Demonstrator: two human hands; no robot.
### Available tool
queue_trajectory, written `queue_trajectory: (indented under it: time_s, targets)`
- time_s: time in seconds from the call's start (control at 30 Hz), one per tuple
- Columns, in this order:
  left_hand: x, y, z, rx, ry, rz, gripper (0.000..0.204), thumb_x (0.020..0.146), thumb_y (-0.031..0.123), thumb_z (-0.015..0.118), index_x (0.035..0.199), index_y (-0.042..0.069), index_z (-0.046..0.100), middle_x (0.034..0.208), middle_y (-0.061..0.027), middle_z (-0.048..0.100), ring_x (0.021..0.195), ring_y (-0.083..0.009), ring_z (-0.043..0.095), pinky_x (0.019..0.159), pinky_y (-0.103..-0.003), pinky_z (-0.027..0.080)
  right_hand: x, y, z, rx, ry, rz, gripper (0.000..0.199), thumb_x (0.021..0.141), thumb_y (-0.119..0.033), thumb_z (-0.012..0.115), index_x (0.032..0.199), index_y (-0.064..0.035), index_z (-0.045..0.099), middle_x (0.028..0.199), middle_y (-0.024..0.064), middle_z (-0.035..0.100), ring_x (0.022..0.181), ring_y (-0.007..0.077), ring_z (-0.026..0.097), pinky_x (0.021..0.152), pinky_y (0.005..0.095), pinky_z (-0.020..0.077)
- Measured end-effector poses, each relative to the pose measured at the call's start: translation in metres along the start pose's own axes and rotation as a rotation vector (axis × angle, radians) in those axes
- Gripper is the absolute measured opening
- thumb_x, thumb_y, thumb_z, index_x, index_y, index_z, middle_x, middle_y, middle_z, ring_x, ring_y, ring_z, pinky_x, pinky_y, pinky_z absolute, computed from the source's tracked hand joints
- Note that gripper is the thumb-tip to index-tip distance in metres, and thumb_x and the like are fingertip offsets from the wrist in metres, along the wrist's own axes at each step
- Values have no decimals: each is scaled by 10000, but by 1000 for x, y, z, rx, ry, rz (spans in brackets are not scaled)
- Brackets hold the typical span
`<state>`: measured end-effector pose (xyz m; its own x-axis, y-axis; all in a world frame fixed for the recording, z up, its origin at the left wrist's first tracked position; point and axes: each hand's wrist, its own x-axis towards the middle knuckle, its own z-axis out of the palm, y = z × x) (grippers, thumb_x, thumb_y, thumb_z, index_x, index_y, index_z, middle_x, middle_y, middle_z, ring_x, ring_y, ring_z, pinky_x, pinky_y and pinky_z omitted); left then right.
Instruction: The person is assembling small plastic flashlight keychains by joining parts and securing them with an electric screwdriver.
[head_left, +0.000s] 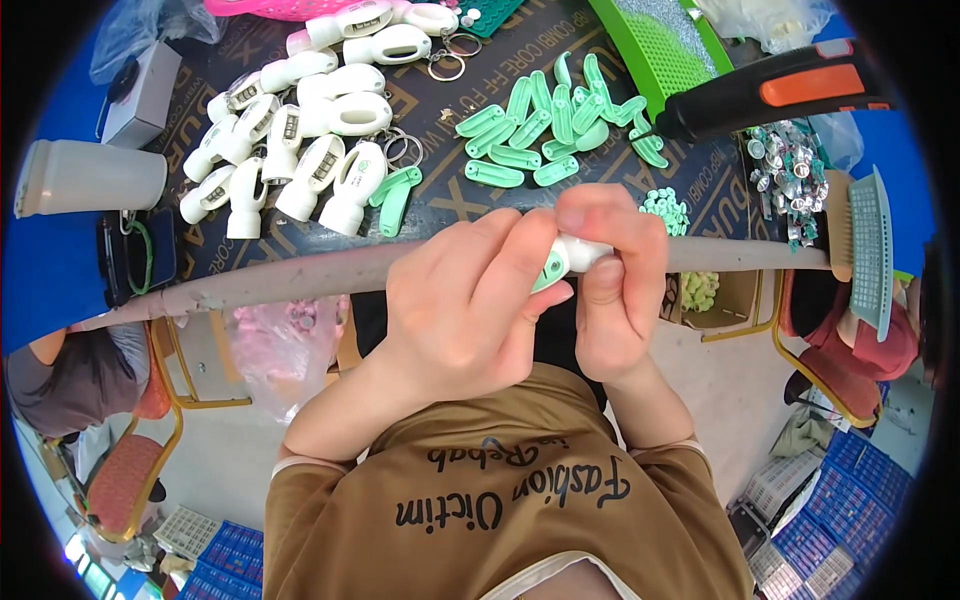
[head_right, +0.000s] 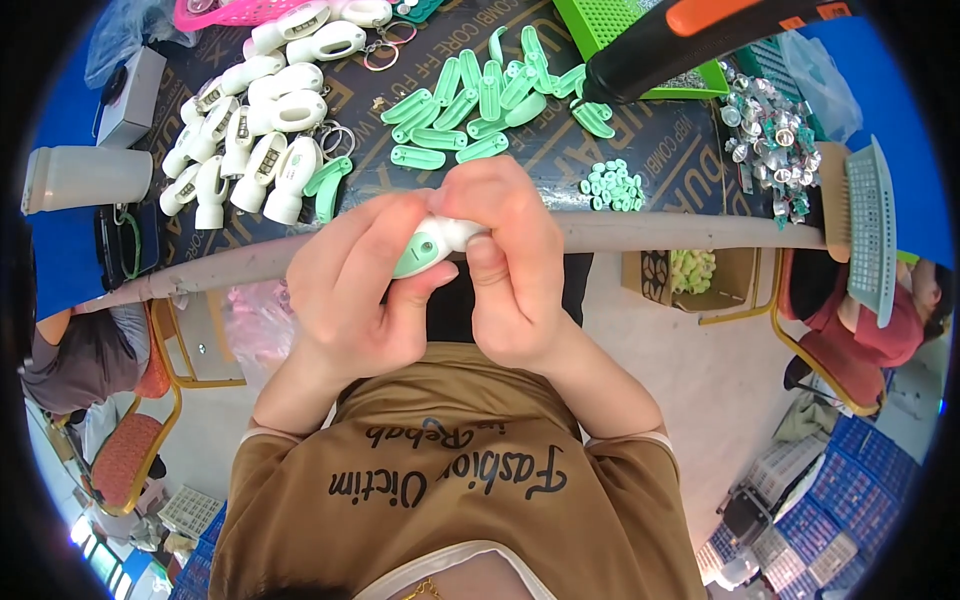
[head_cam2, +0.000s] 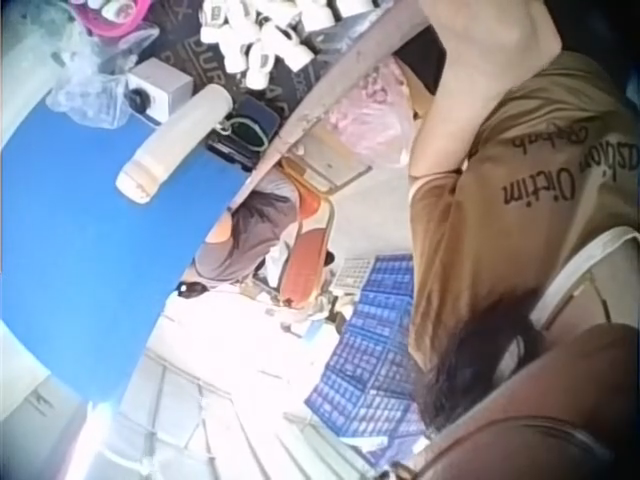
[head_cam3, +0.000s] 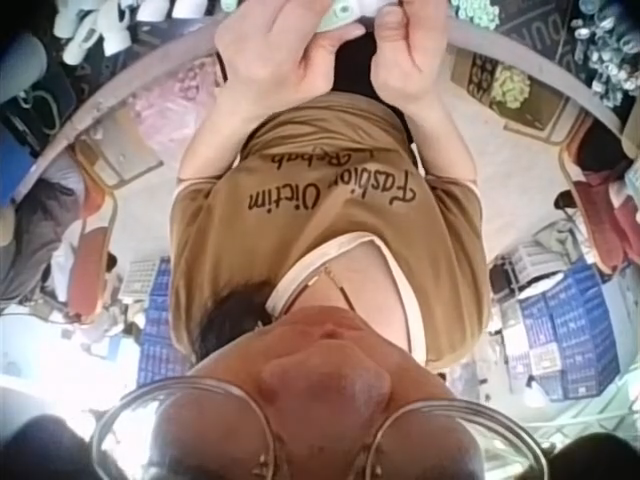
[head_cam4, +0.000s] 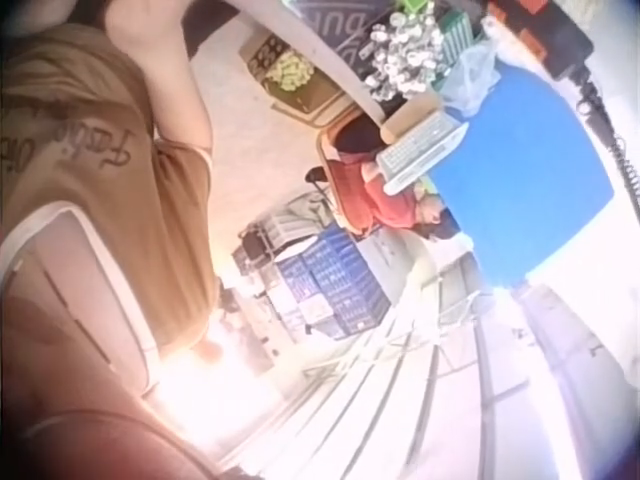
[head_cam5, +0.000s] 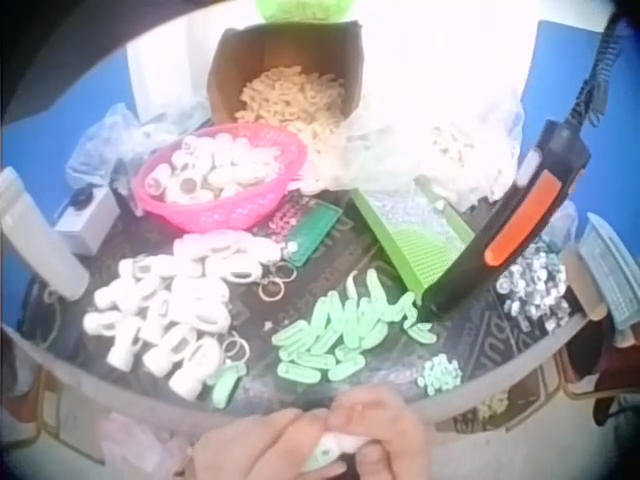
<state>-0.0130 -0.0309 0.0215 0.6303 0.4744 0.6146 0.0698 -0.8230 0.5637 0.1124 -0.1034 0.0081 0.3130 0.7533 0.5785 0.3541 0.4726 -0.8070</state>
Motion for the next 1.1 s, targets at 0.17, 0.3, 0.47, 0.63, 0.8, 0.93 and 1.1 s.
queue_trajectory:
  time_s: [0.17, 0.3, 0.47, 0.63, 0.8, 0.93, 1.1]
  targets:
    - [1, -12, 12, 71, 95, 128, 441, 615, 113, 682, 1010, -35, 553, 846, -152, 578, 594, -254, 558, 506, -319, 451, -3, 8, -4, 83, -29, 70, 257, 950, -227, 351, 1041, -2, 434, 1008, 158, 483, 817, 165, 443, 746, 290, 369]
    - [7, -11, 7, 28, 54, 82, 411, 641, 112, 681, 1009, -22, 557, 844, -147, 592, 620, -268, 576, 526, -319, 466, 4, 5, -7, 113, -55, 142, 300, 951, -258, 357, 1081, 2, 430, 1029, 136, 482, 826, 157, 447, 745, 287, 369]
    - [30, -16, -24, -107, -11, -160, 323, 704, 93, 666, 1010, 24, 587, 827, -117, 618, 634, -229, 599, 570, -285, 479, -4, 9, -9, 94, 2, 218, 387, 925, -297, 426, 1175, -1, 422, 1028, 97, 465, 807, 145, 473, 728, 264, 386]
    - [138, -71, -86, 449, 366, -93, 162, 832, 91, 567, 973, 31, 619, 830, -75, 637, 689, -102, 583, 610, -235, 448, -11, 17, -20, 21, -37, 155, 329, 902, -236, 479, 1127, 5, 479, 1028, 105, 460, 748, 134, 472, 678, 258, 399]
    - [187, -91, -113, 972, 376, 374, 378, 776, 102, 611, 1135, 20, 525, 1013, -209, 587, 945, -358, 557, 834, -360, 443, -7, 13, -11, 1, -25, 165, 208, 871, -100, 496, 1054, -7, 531, 966, 102, 512, 708, 143, 488, 638, 257, 413]
    - [162, -108, -69, 470, -189, 286, 148, 817, 87, 552, 939, 30, 614, 829, -107, 623, 724, -197, 609, 637, -282, 463, -6, 5, -13, -164, -68, 174, 133, 822, -23, 528, 947, -11, 571, 875, 100, 562, 696, 197, 523, 626, 278, 428]
    - [146, -112, -19, 859, -501, 347, 130, 735, 150, 613, 805, 41, 601, 791, -85, 583, 821, -231, 591, 653, -344, 501, -7, 7, -11, -186, -73, 110, 118, 812, -6, 536, 925, -5, 569, 856, 107, 575, 737, 223, 541, 644, 291, 431]
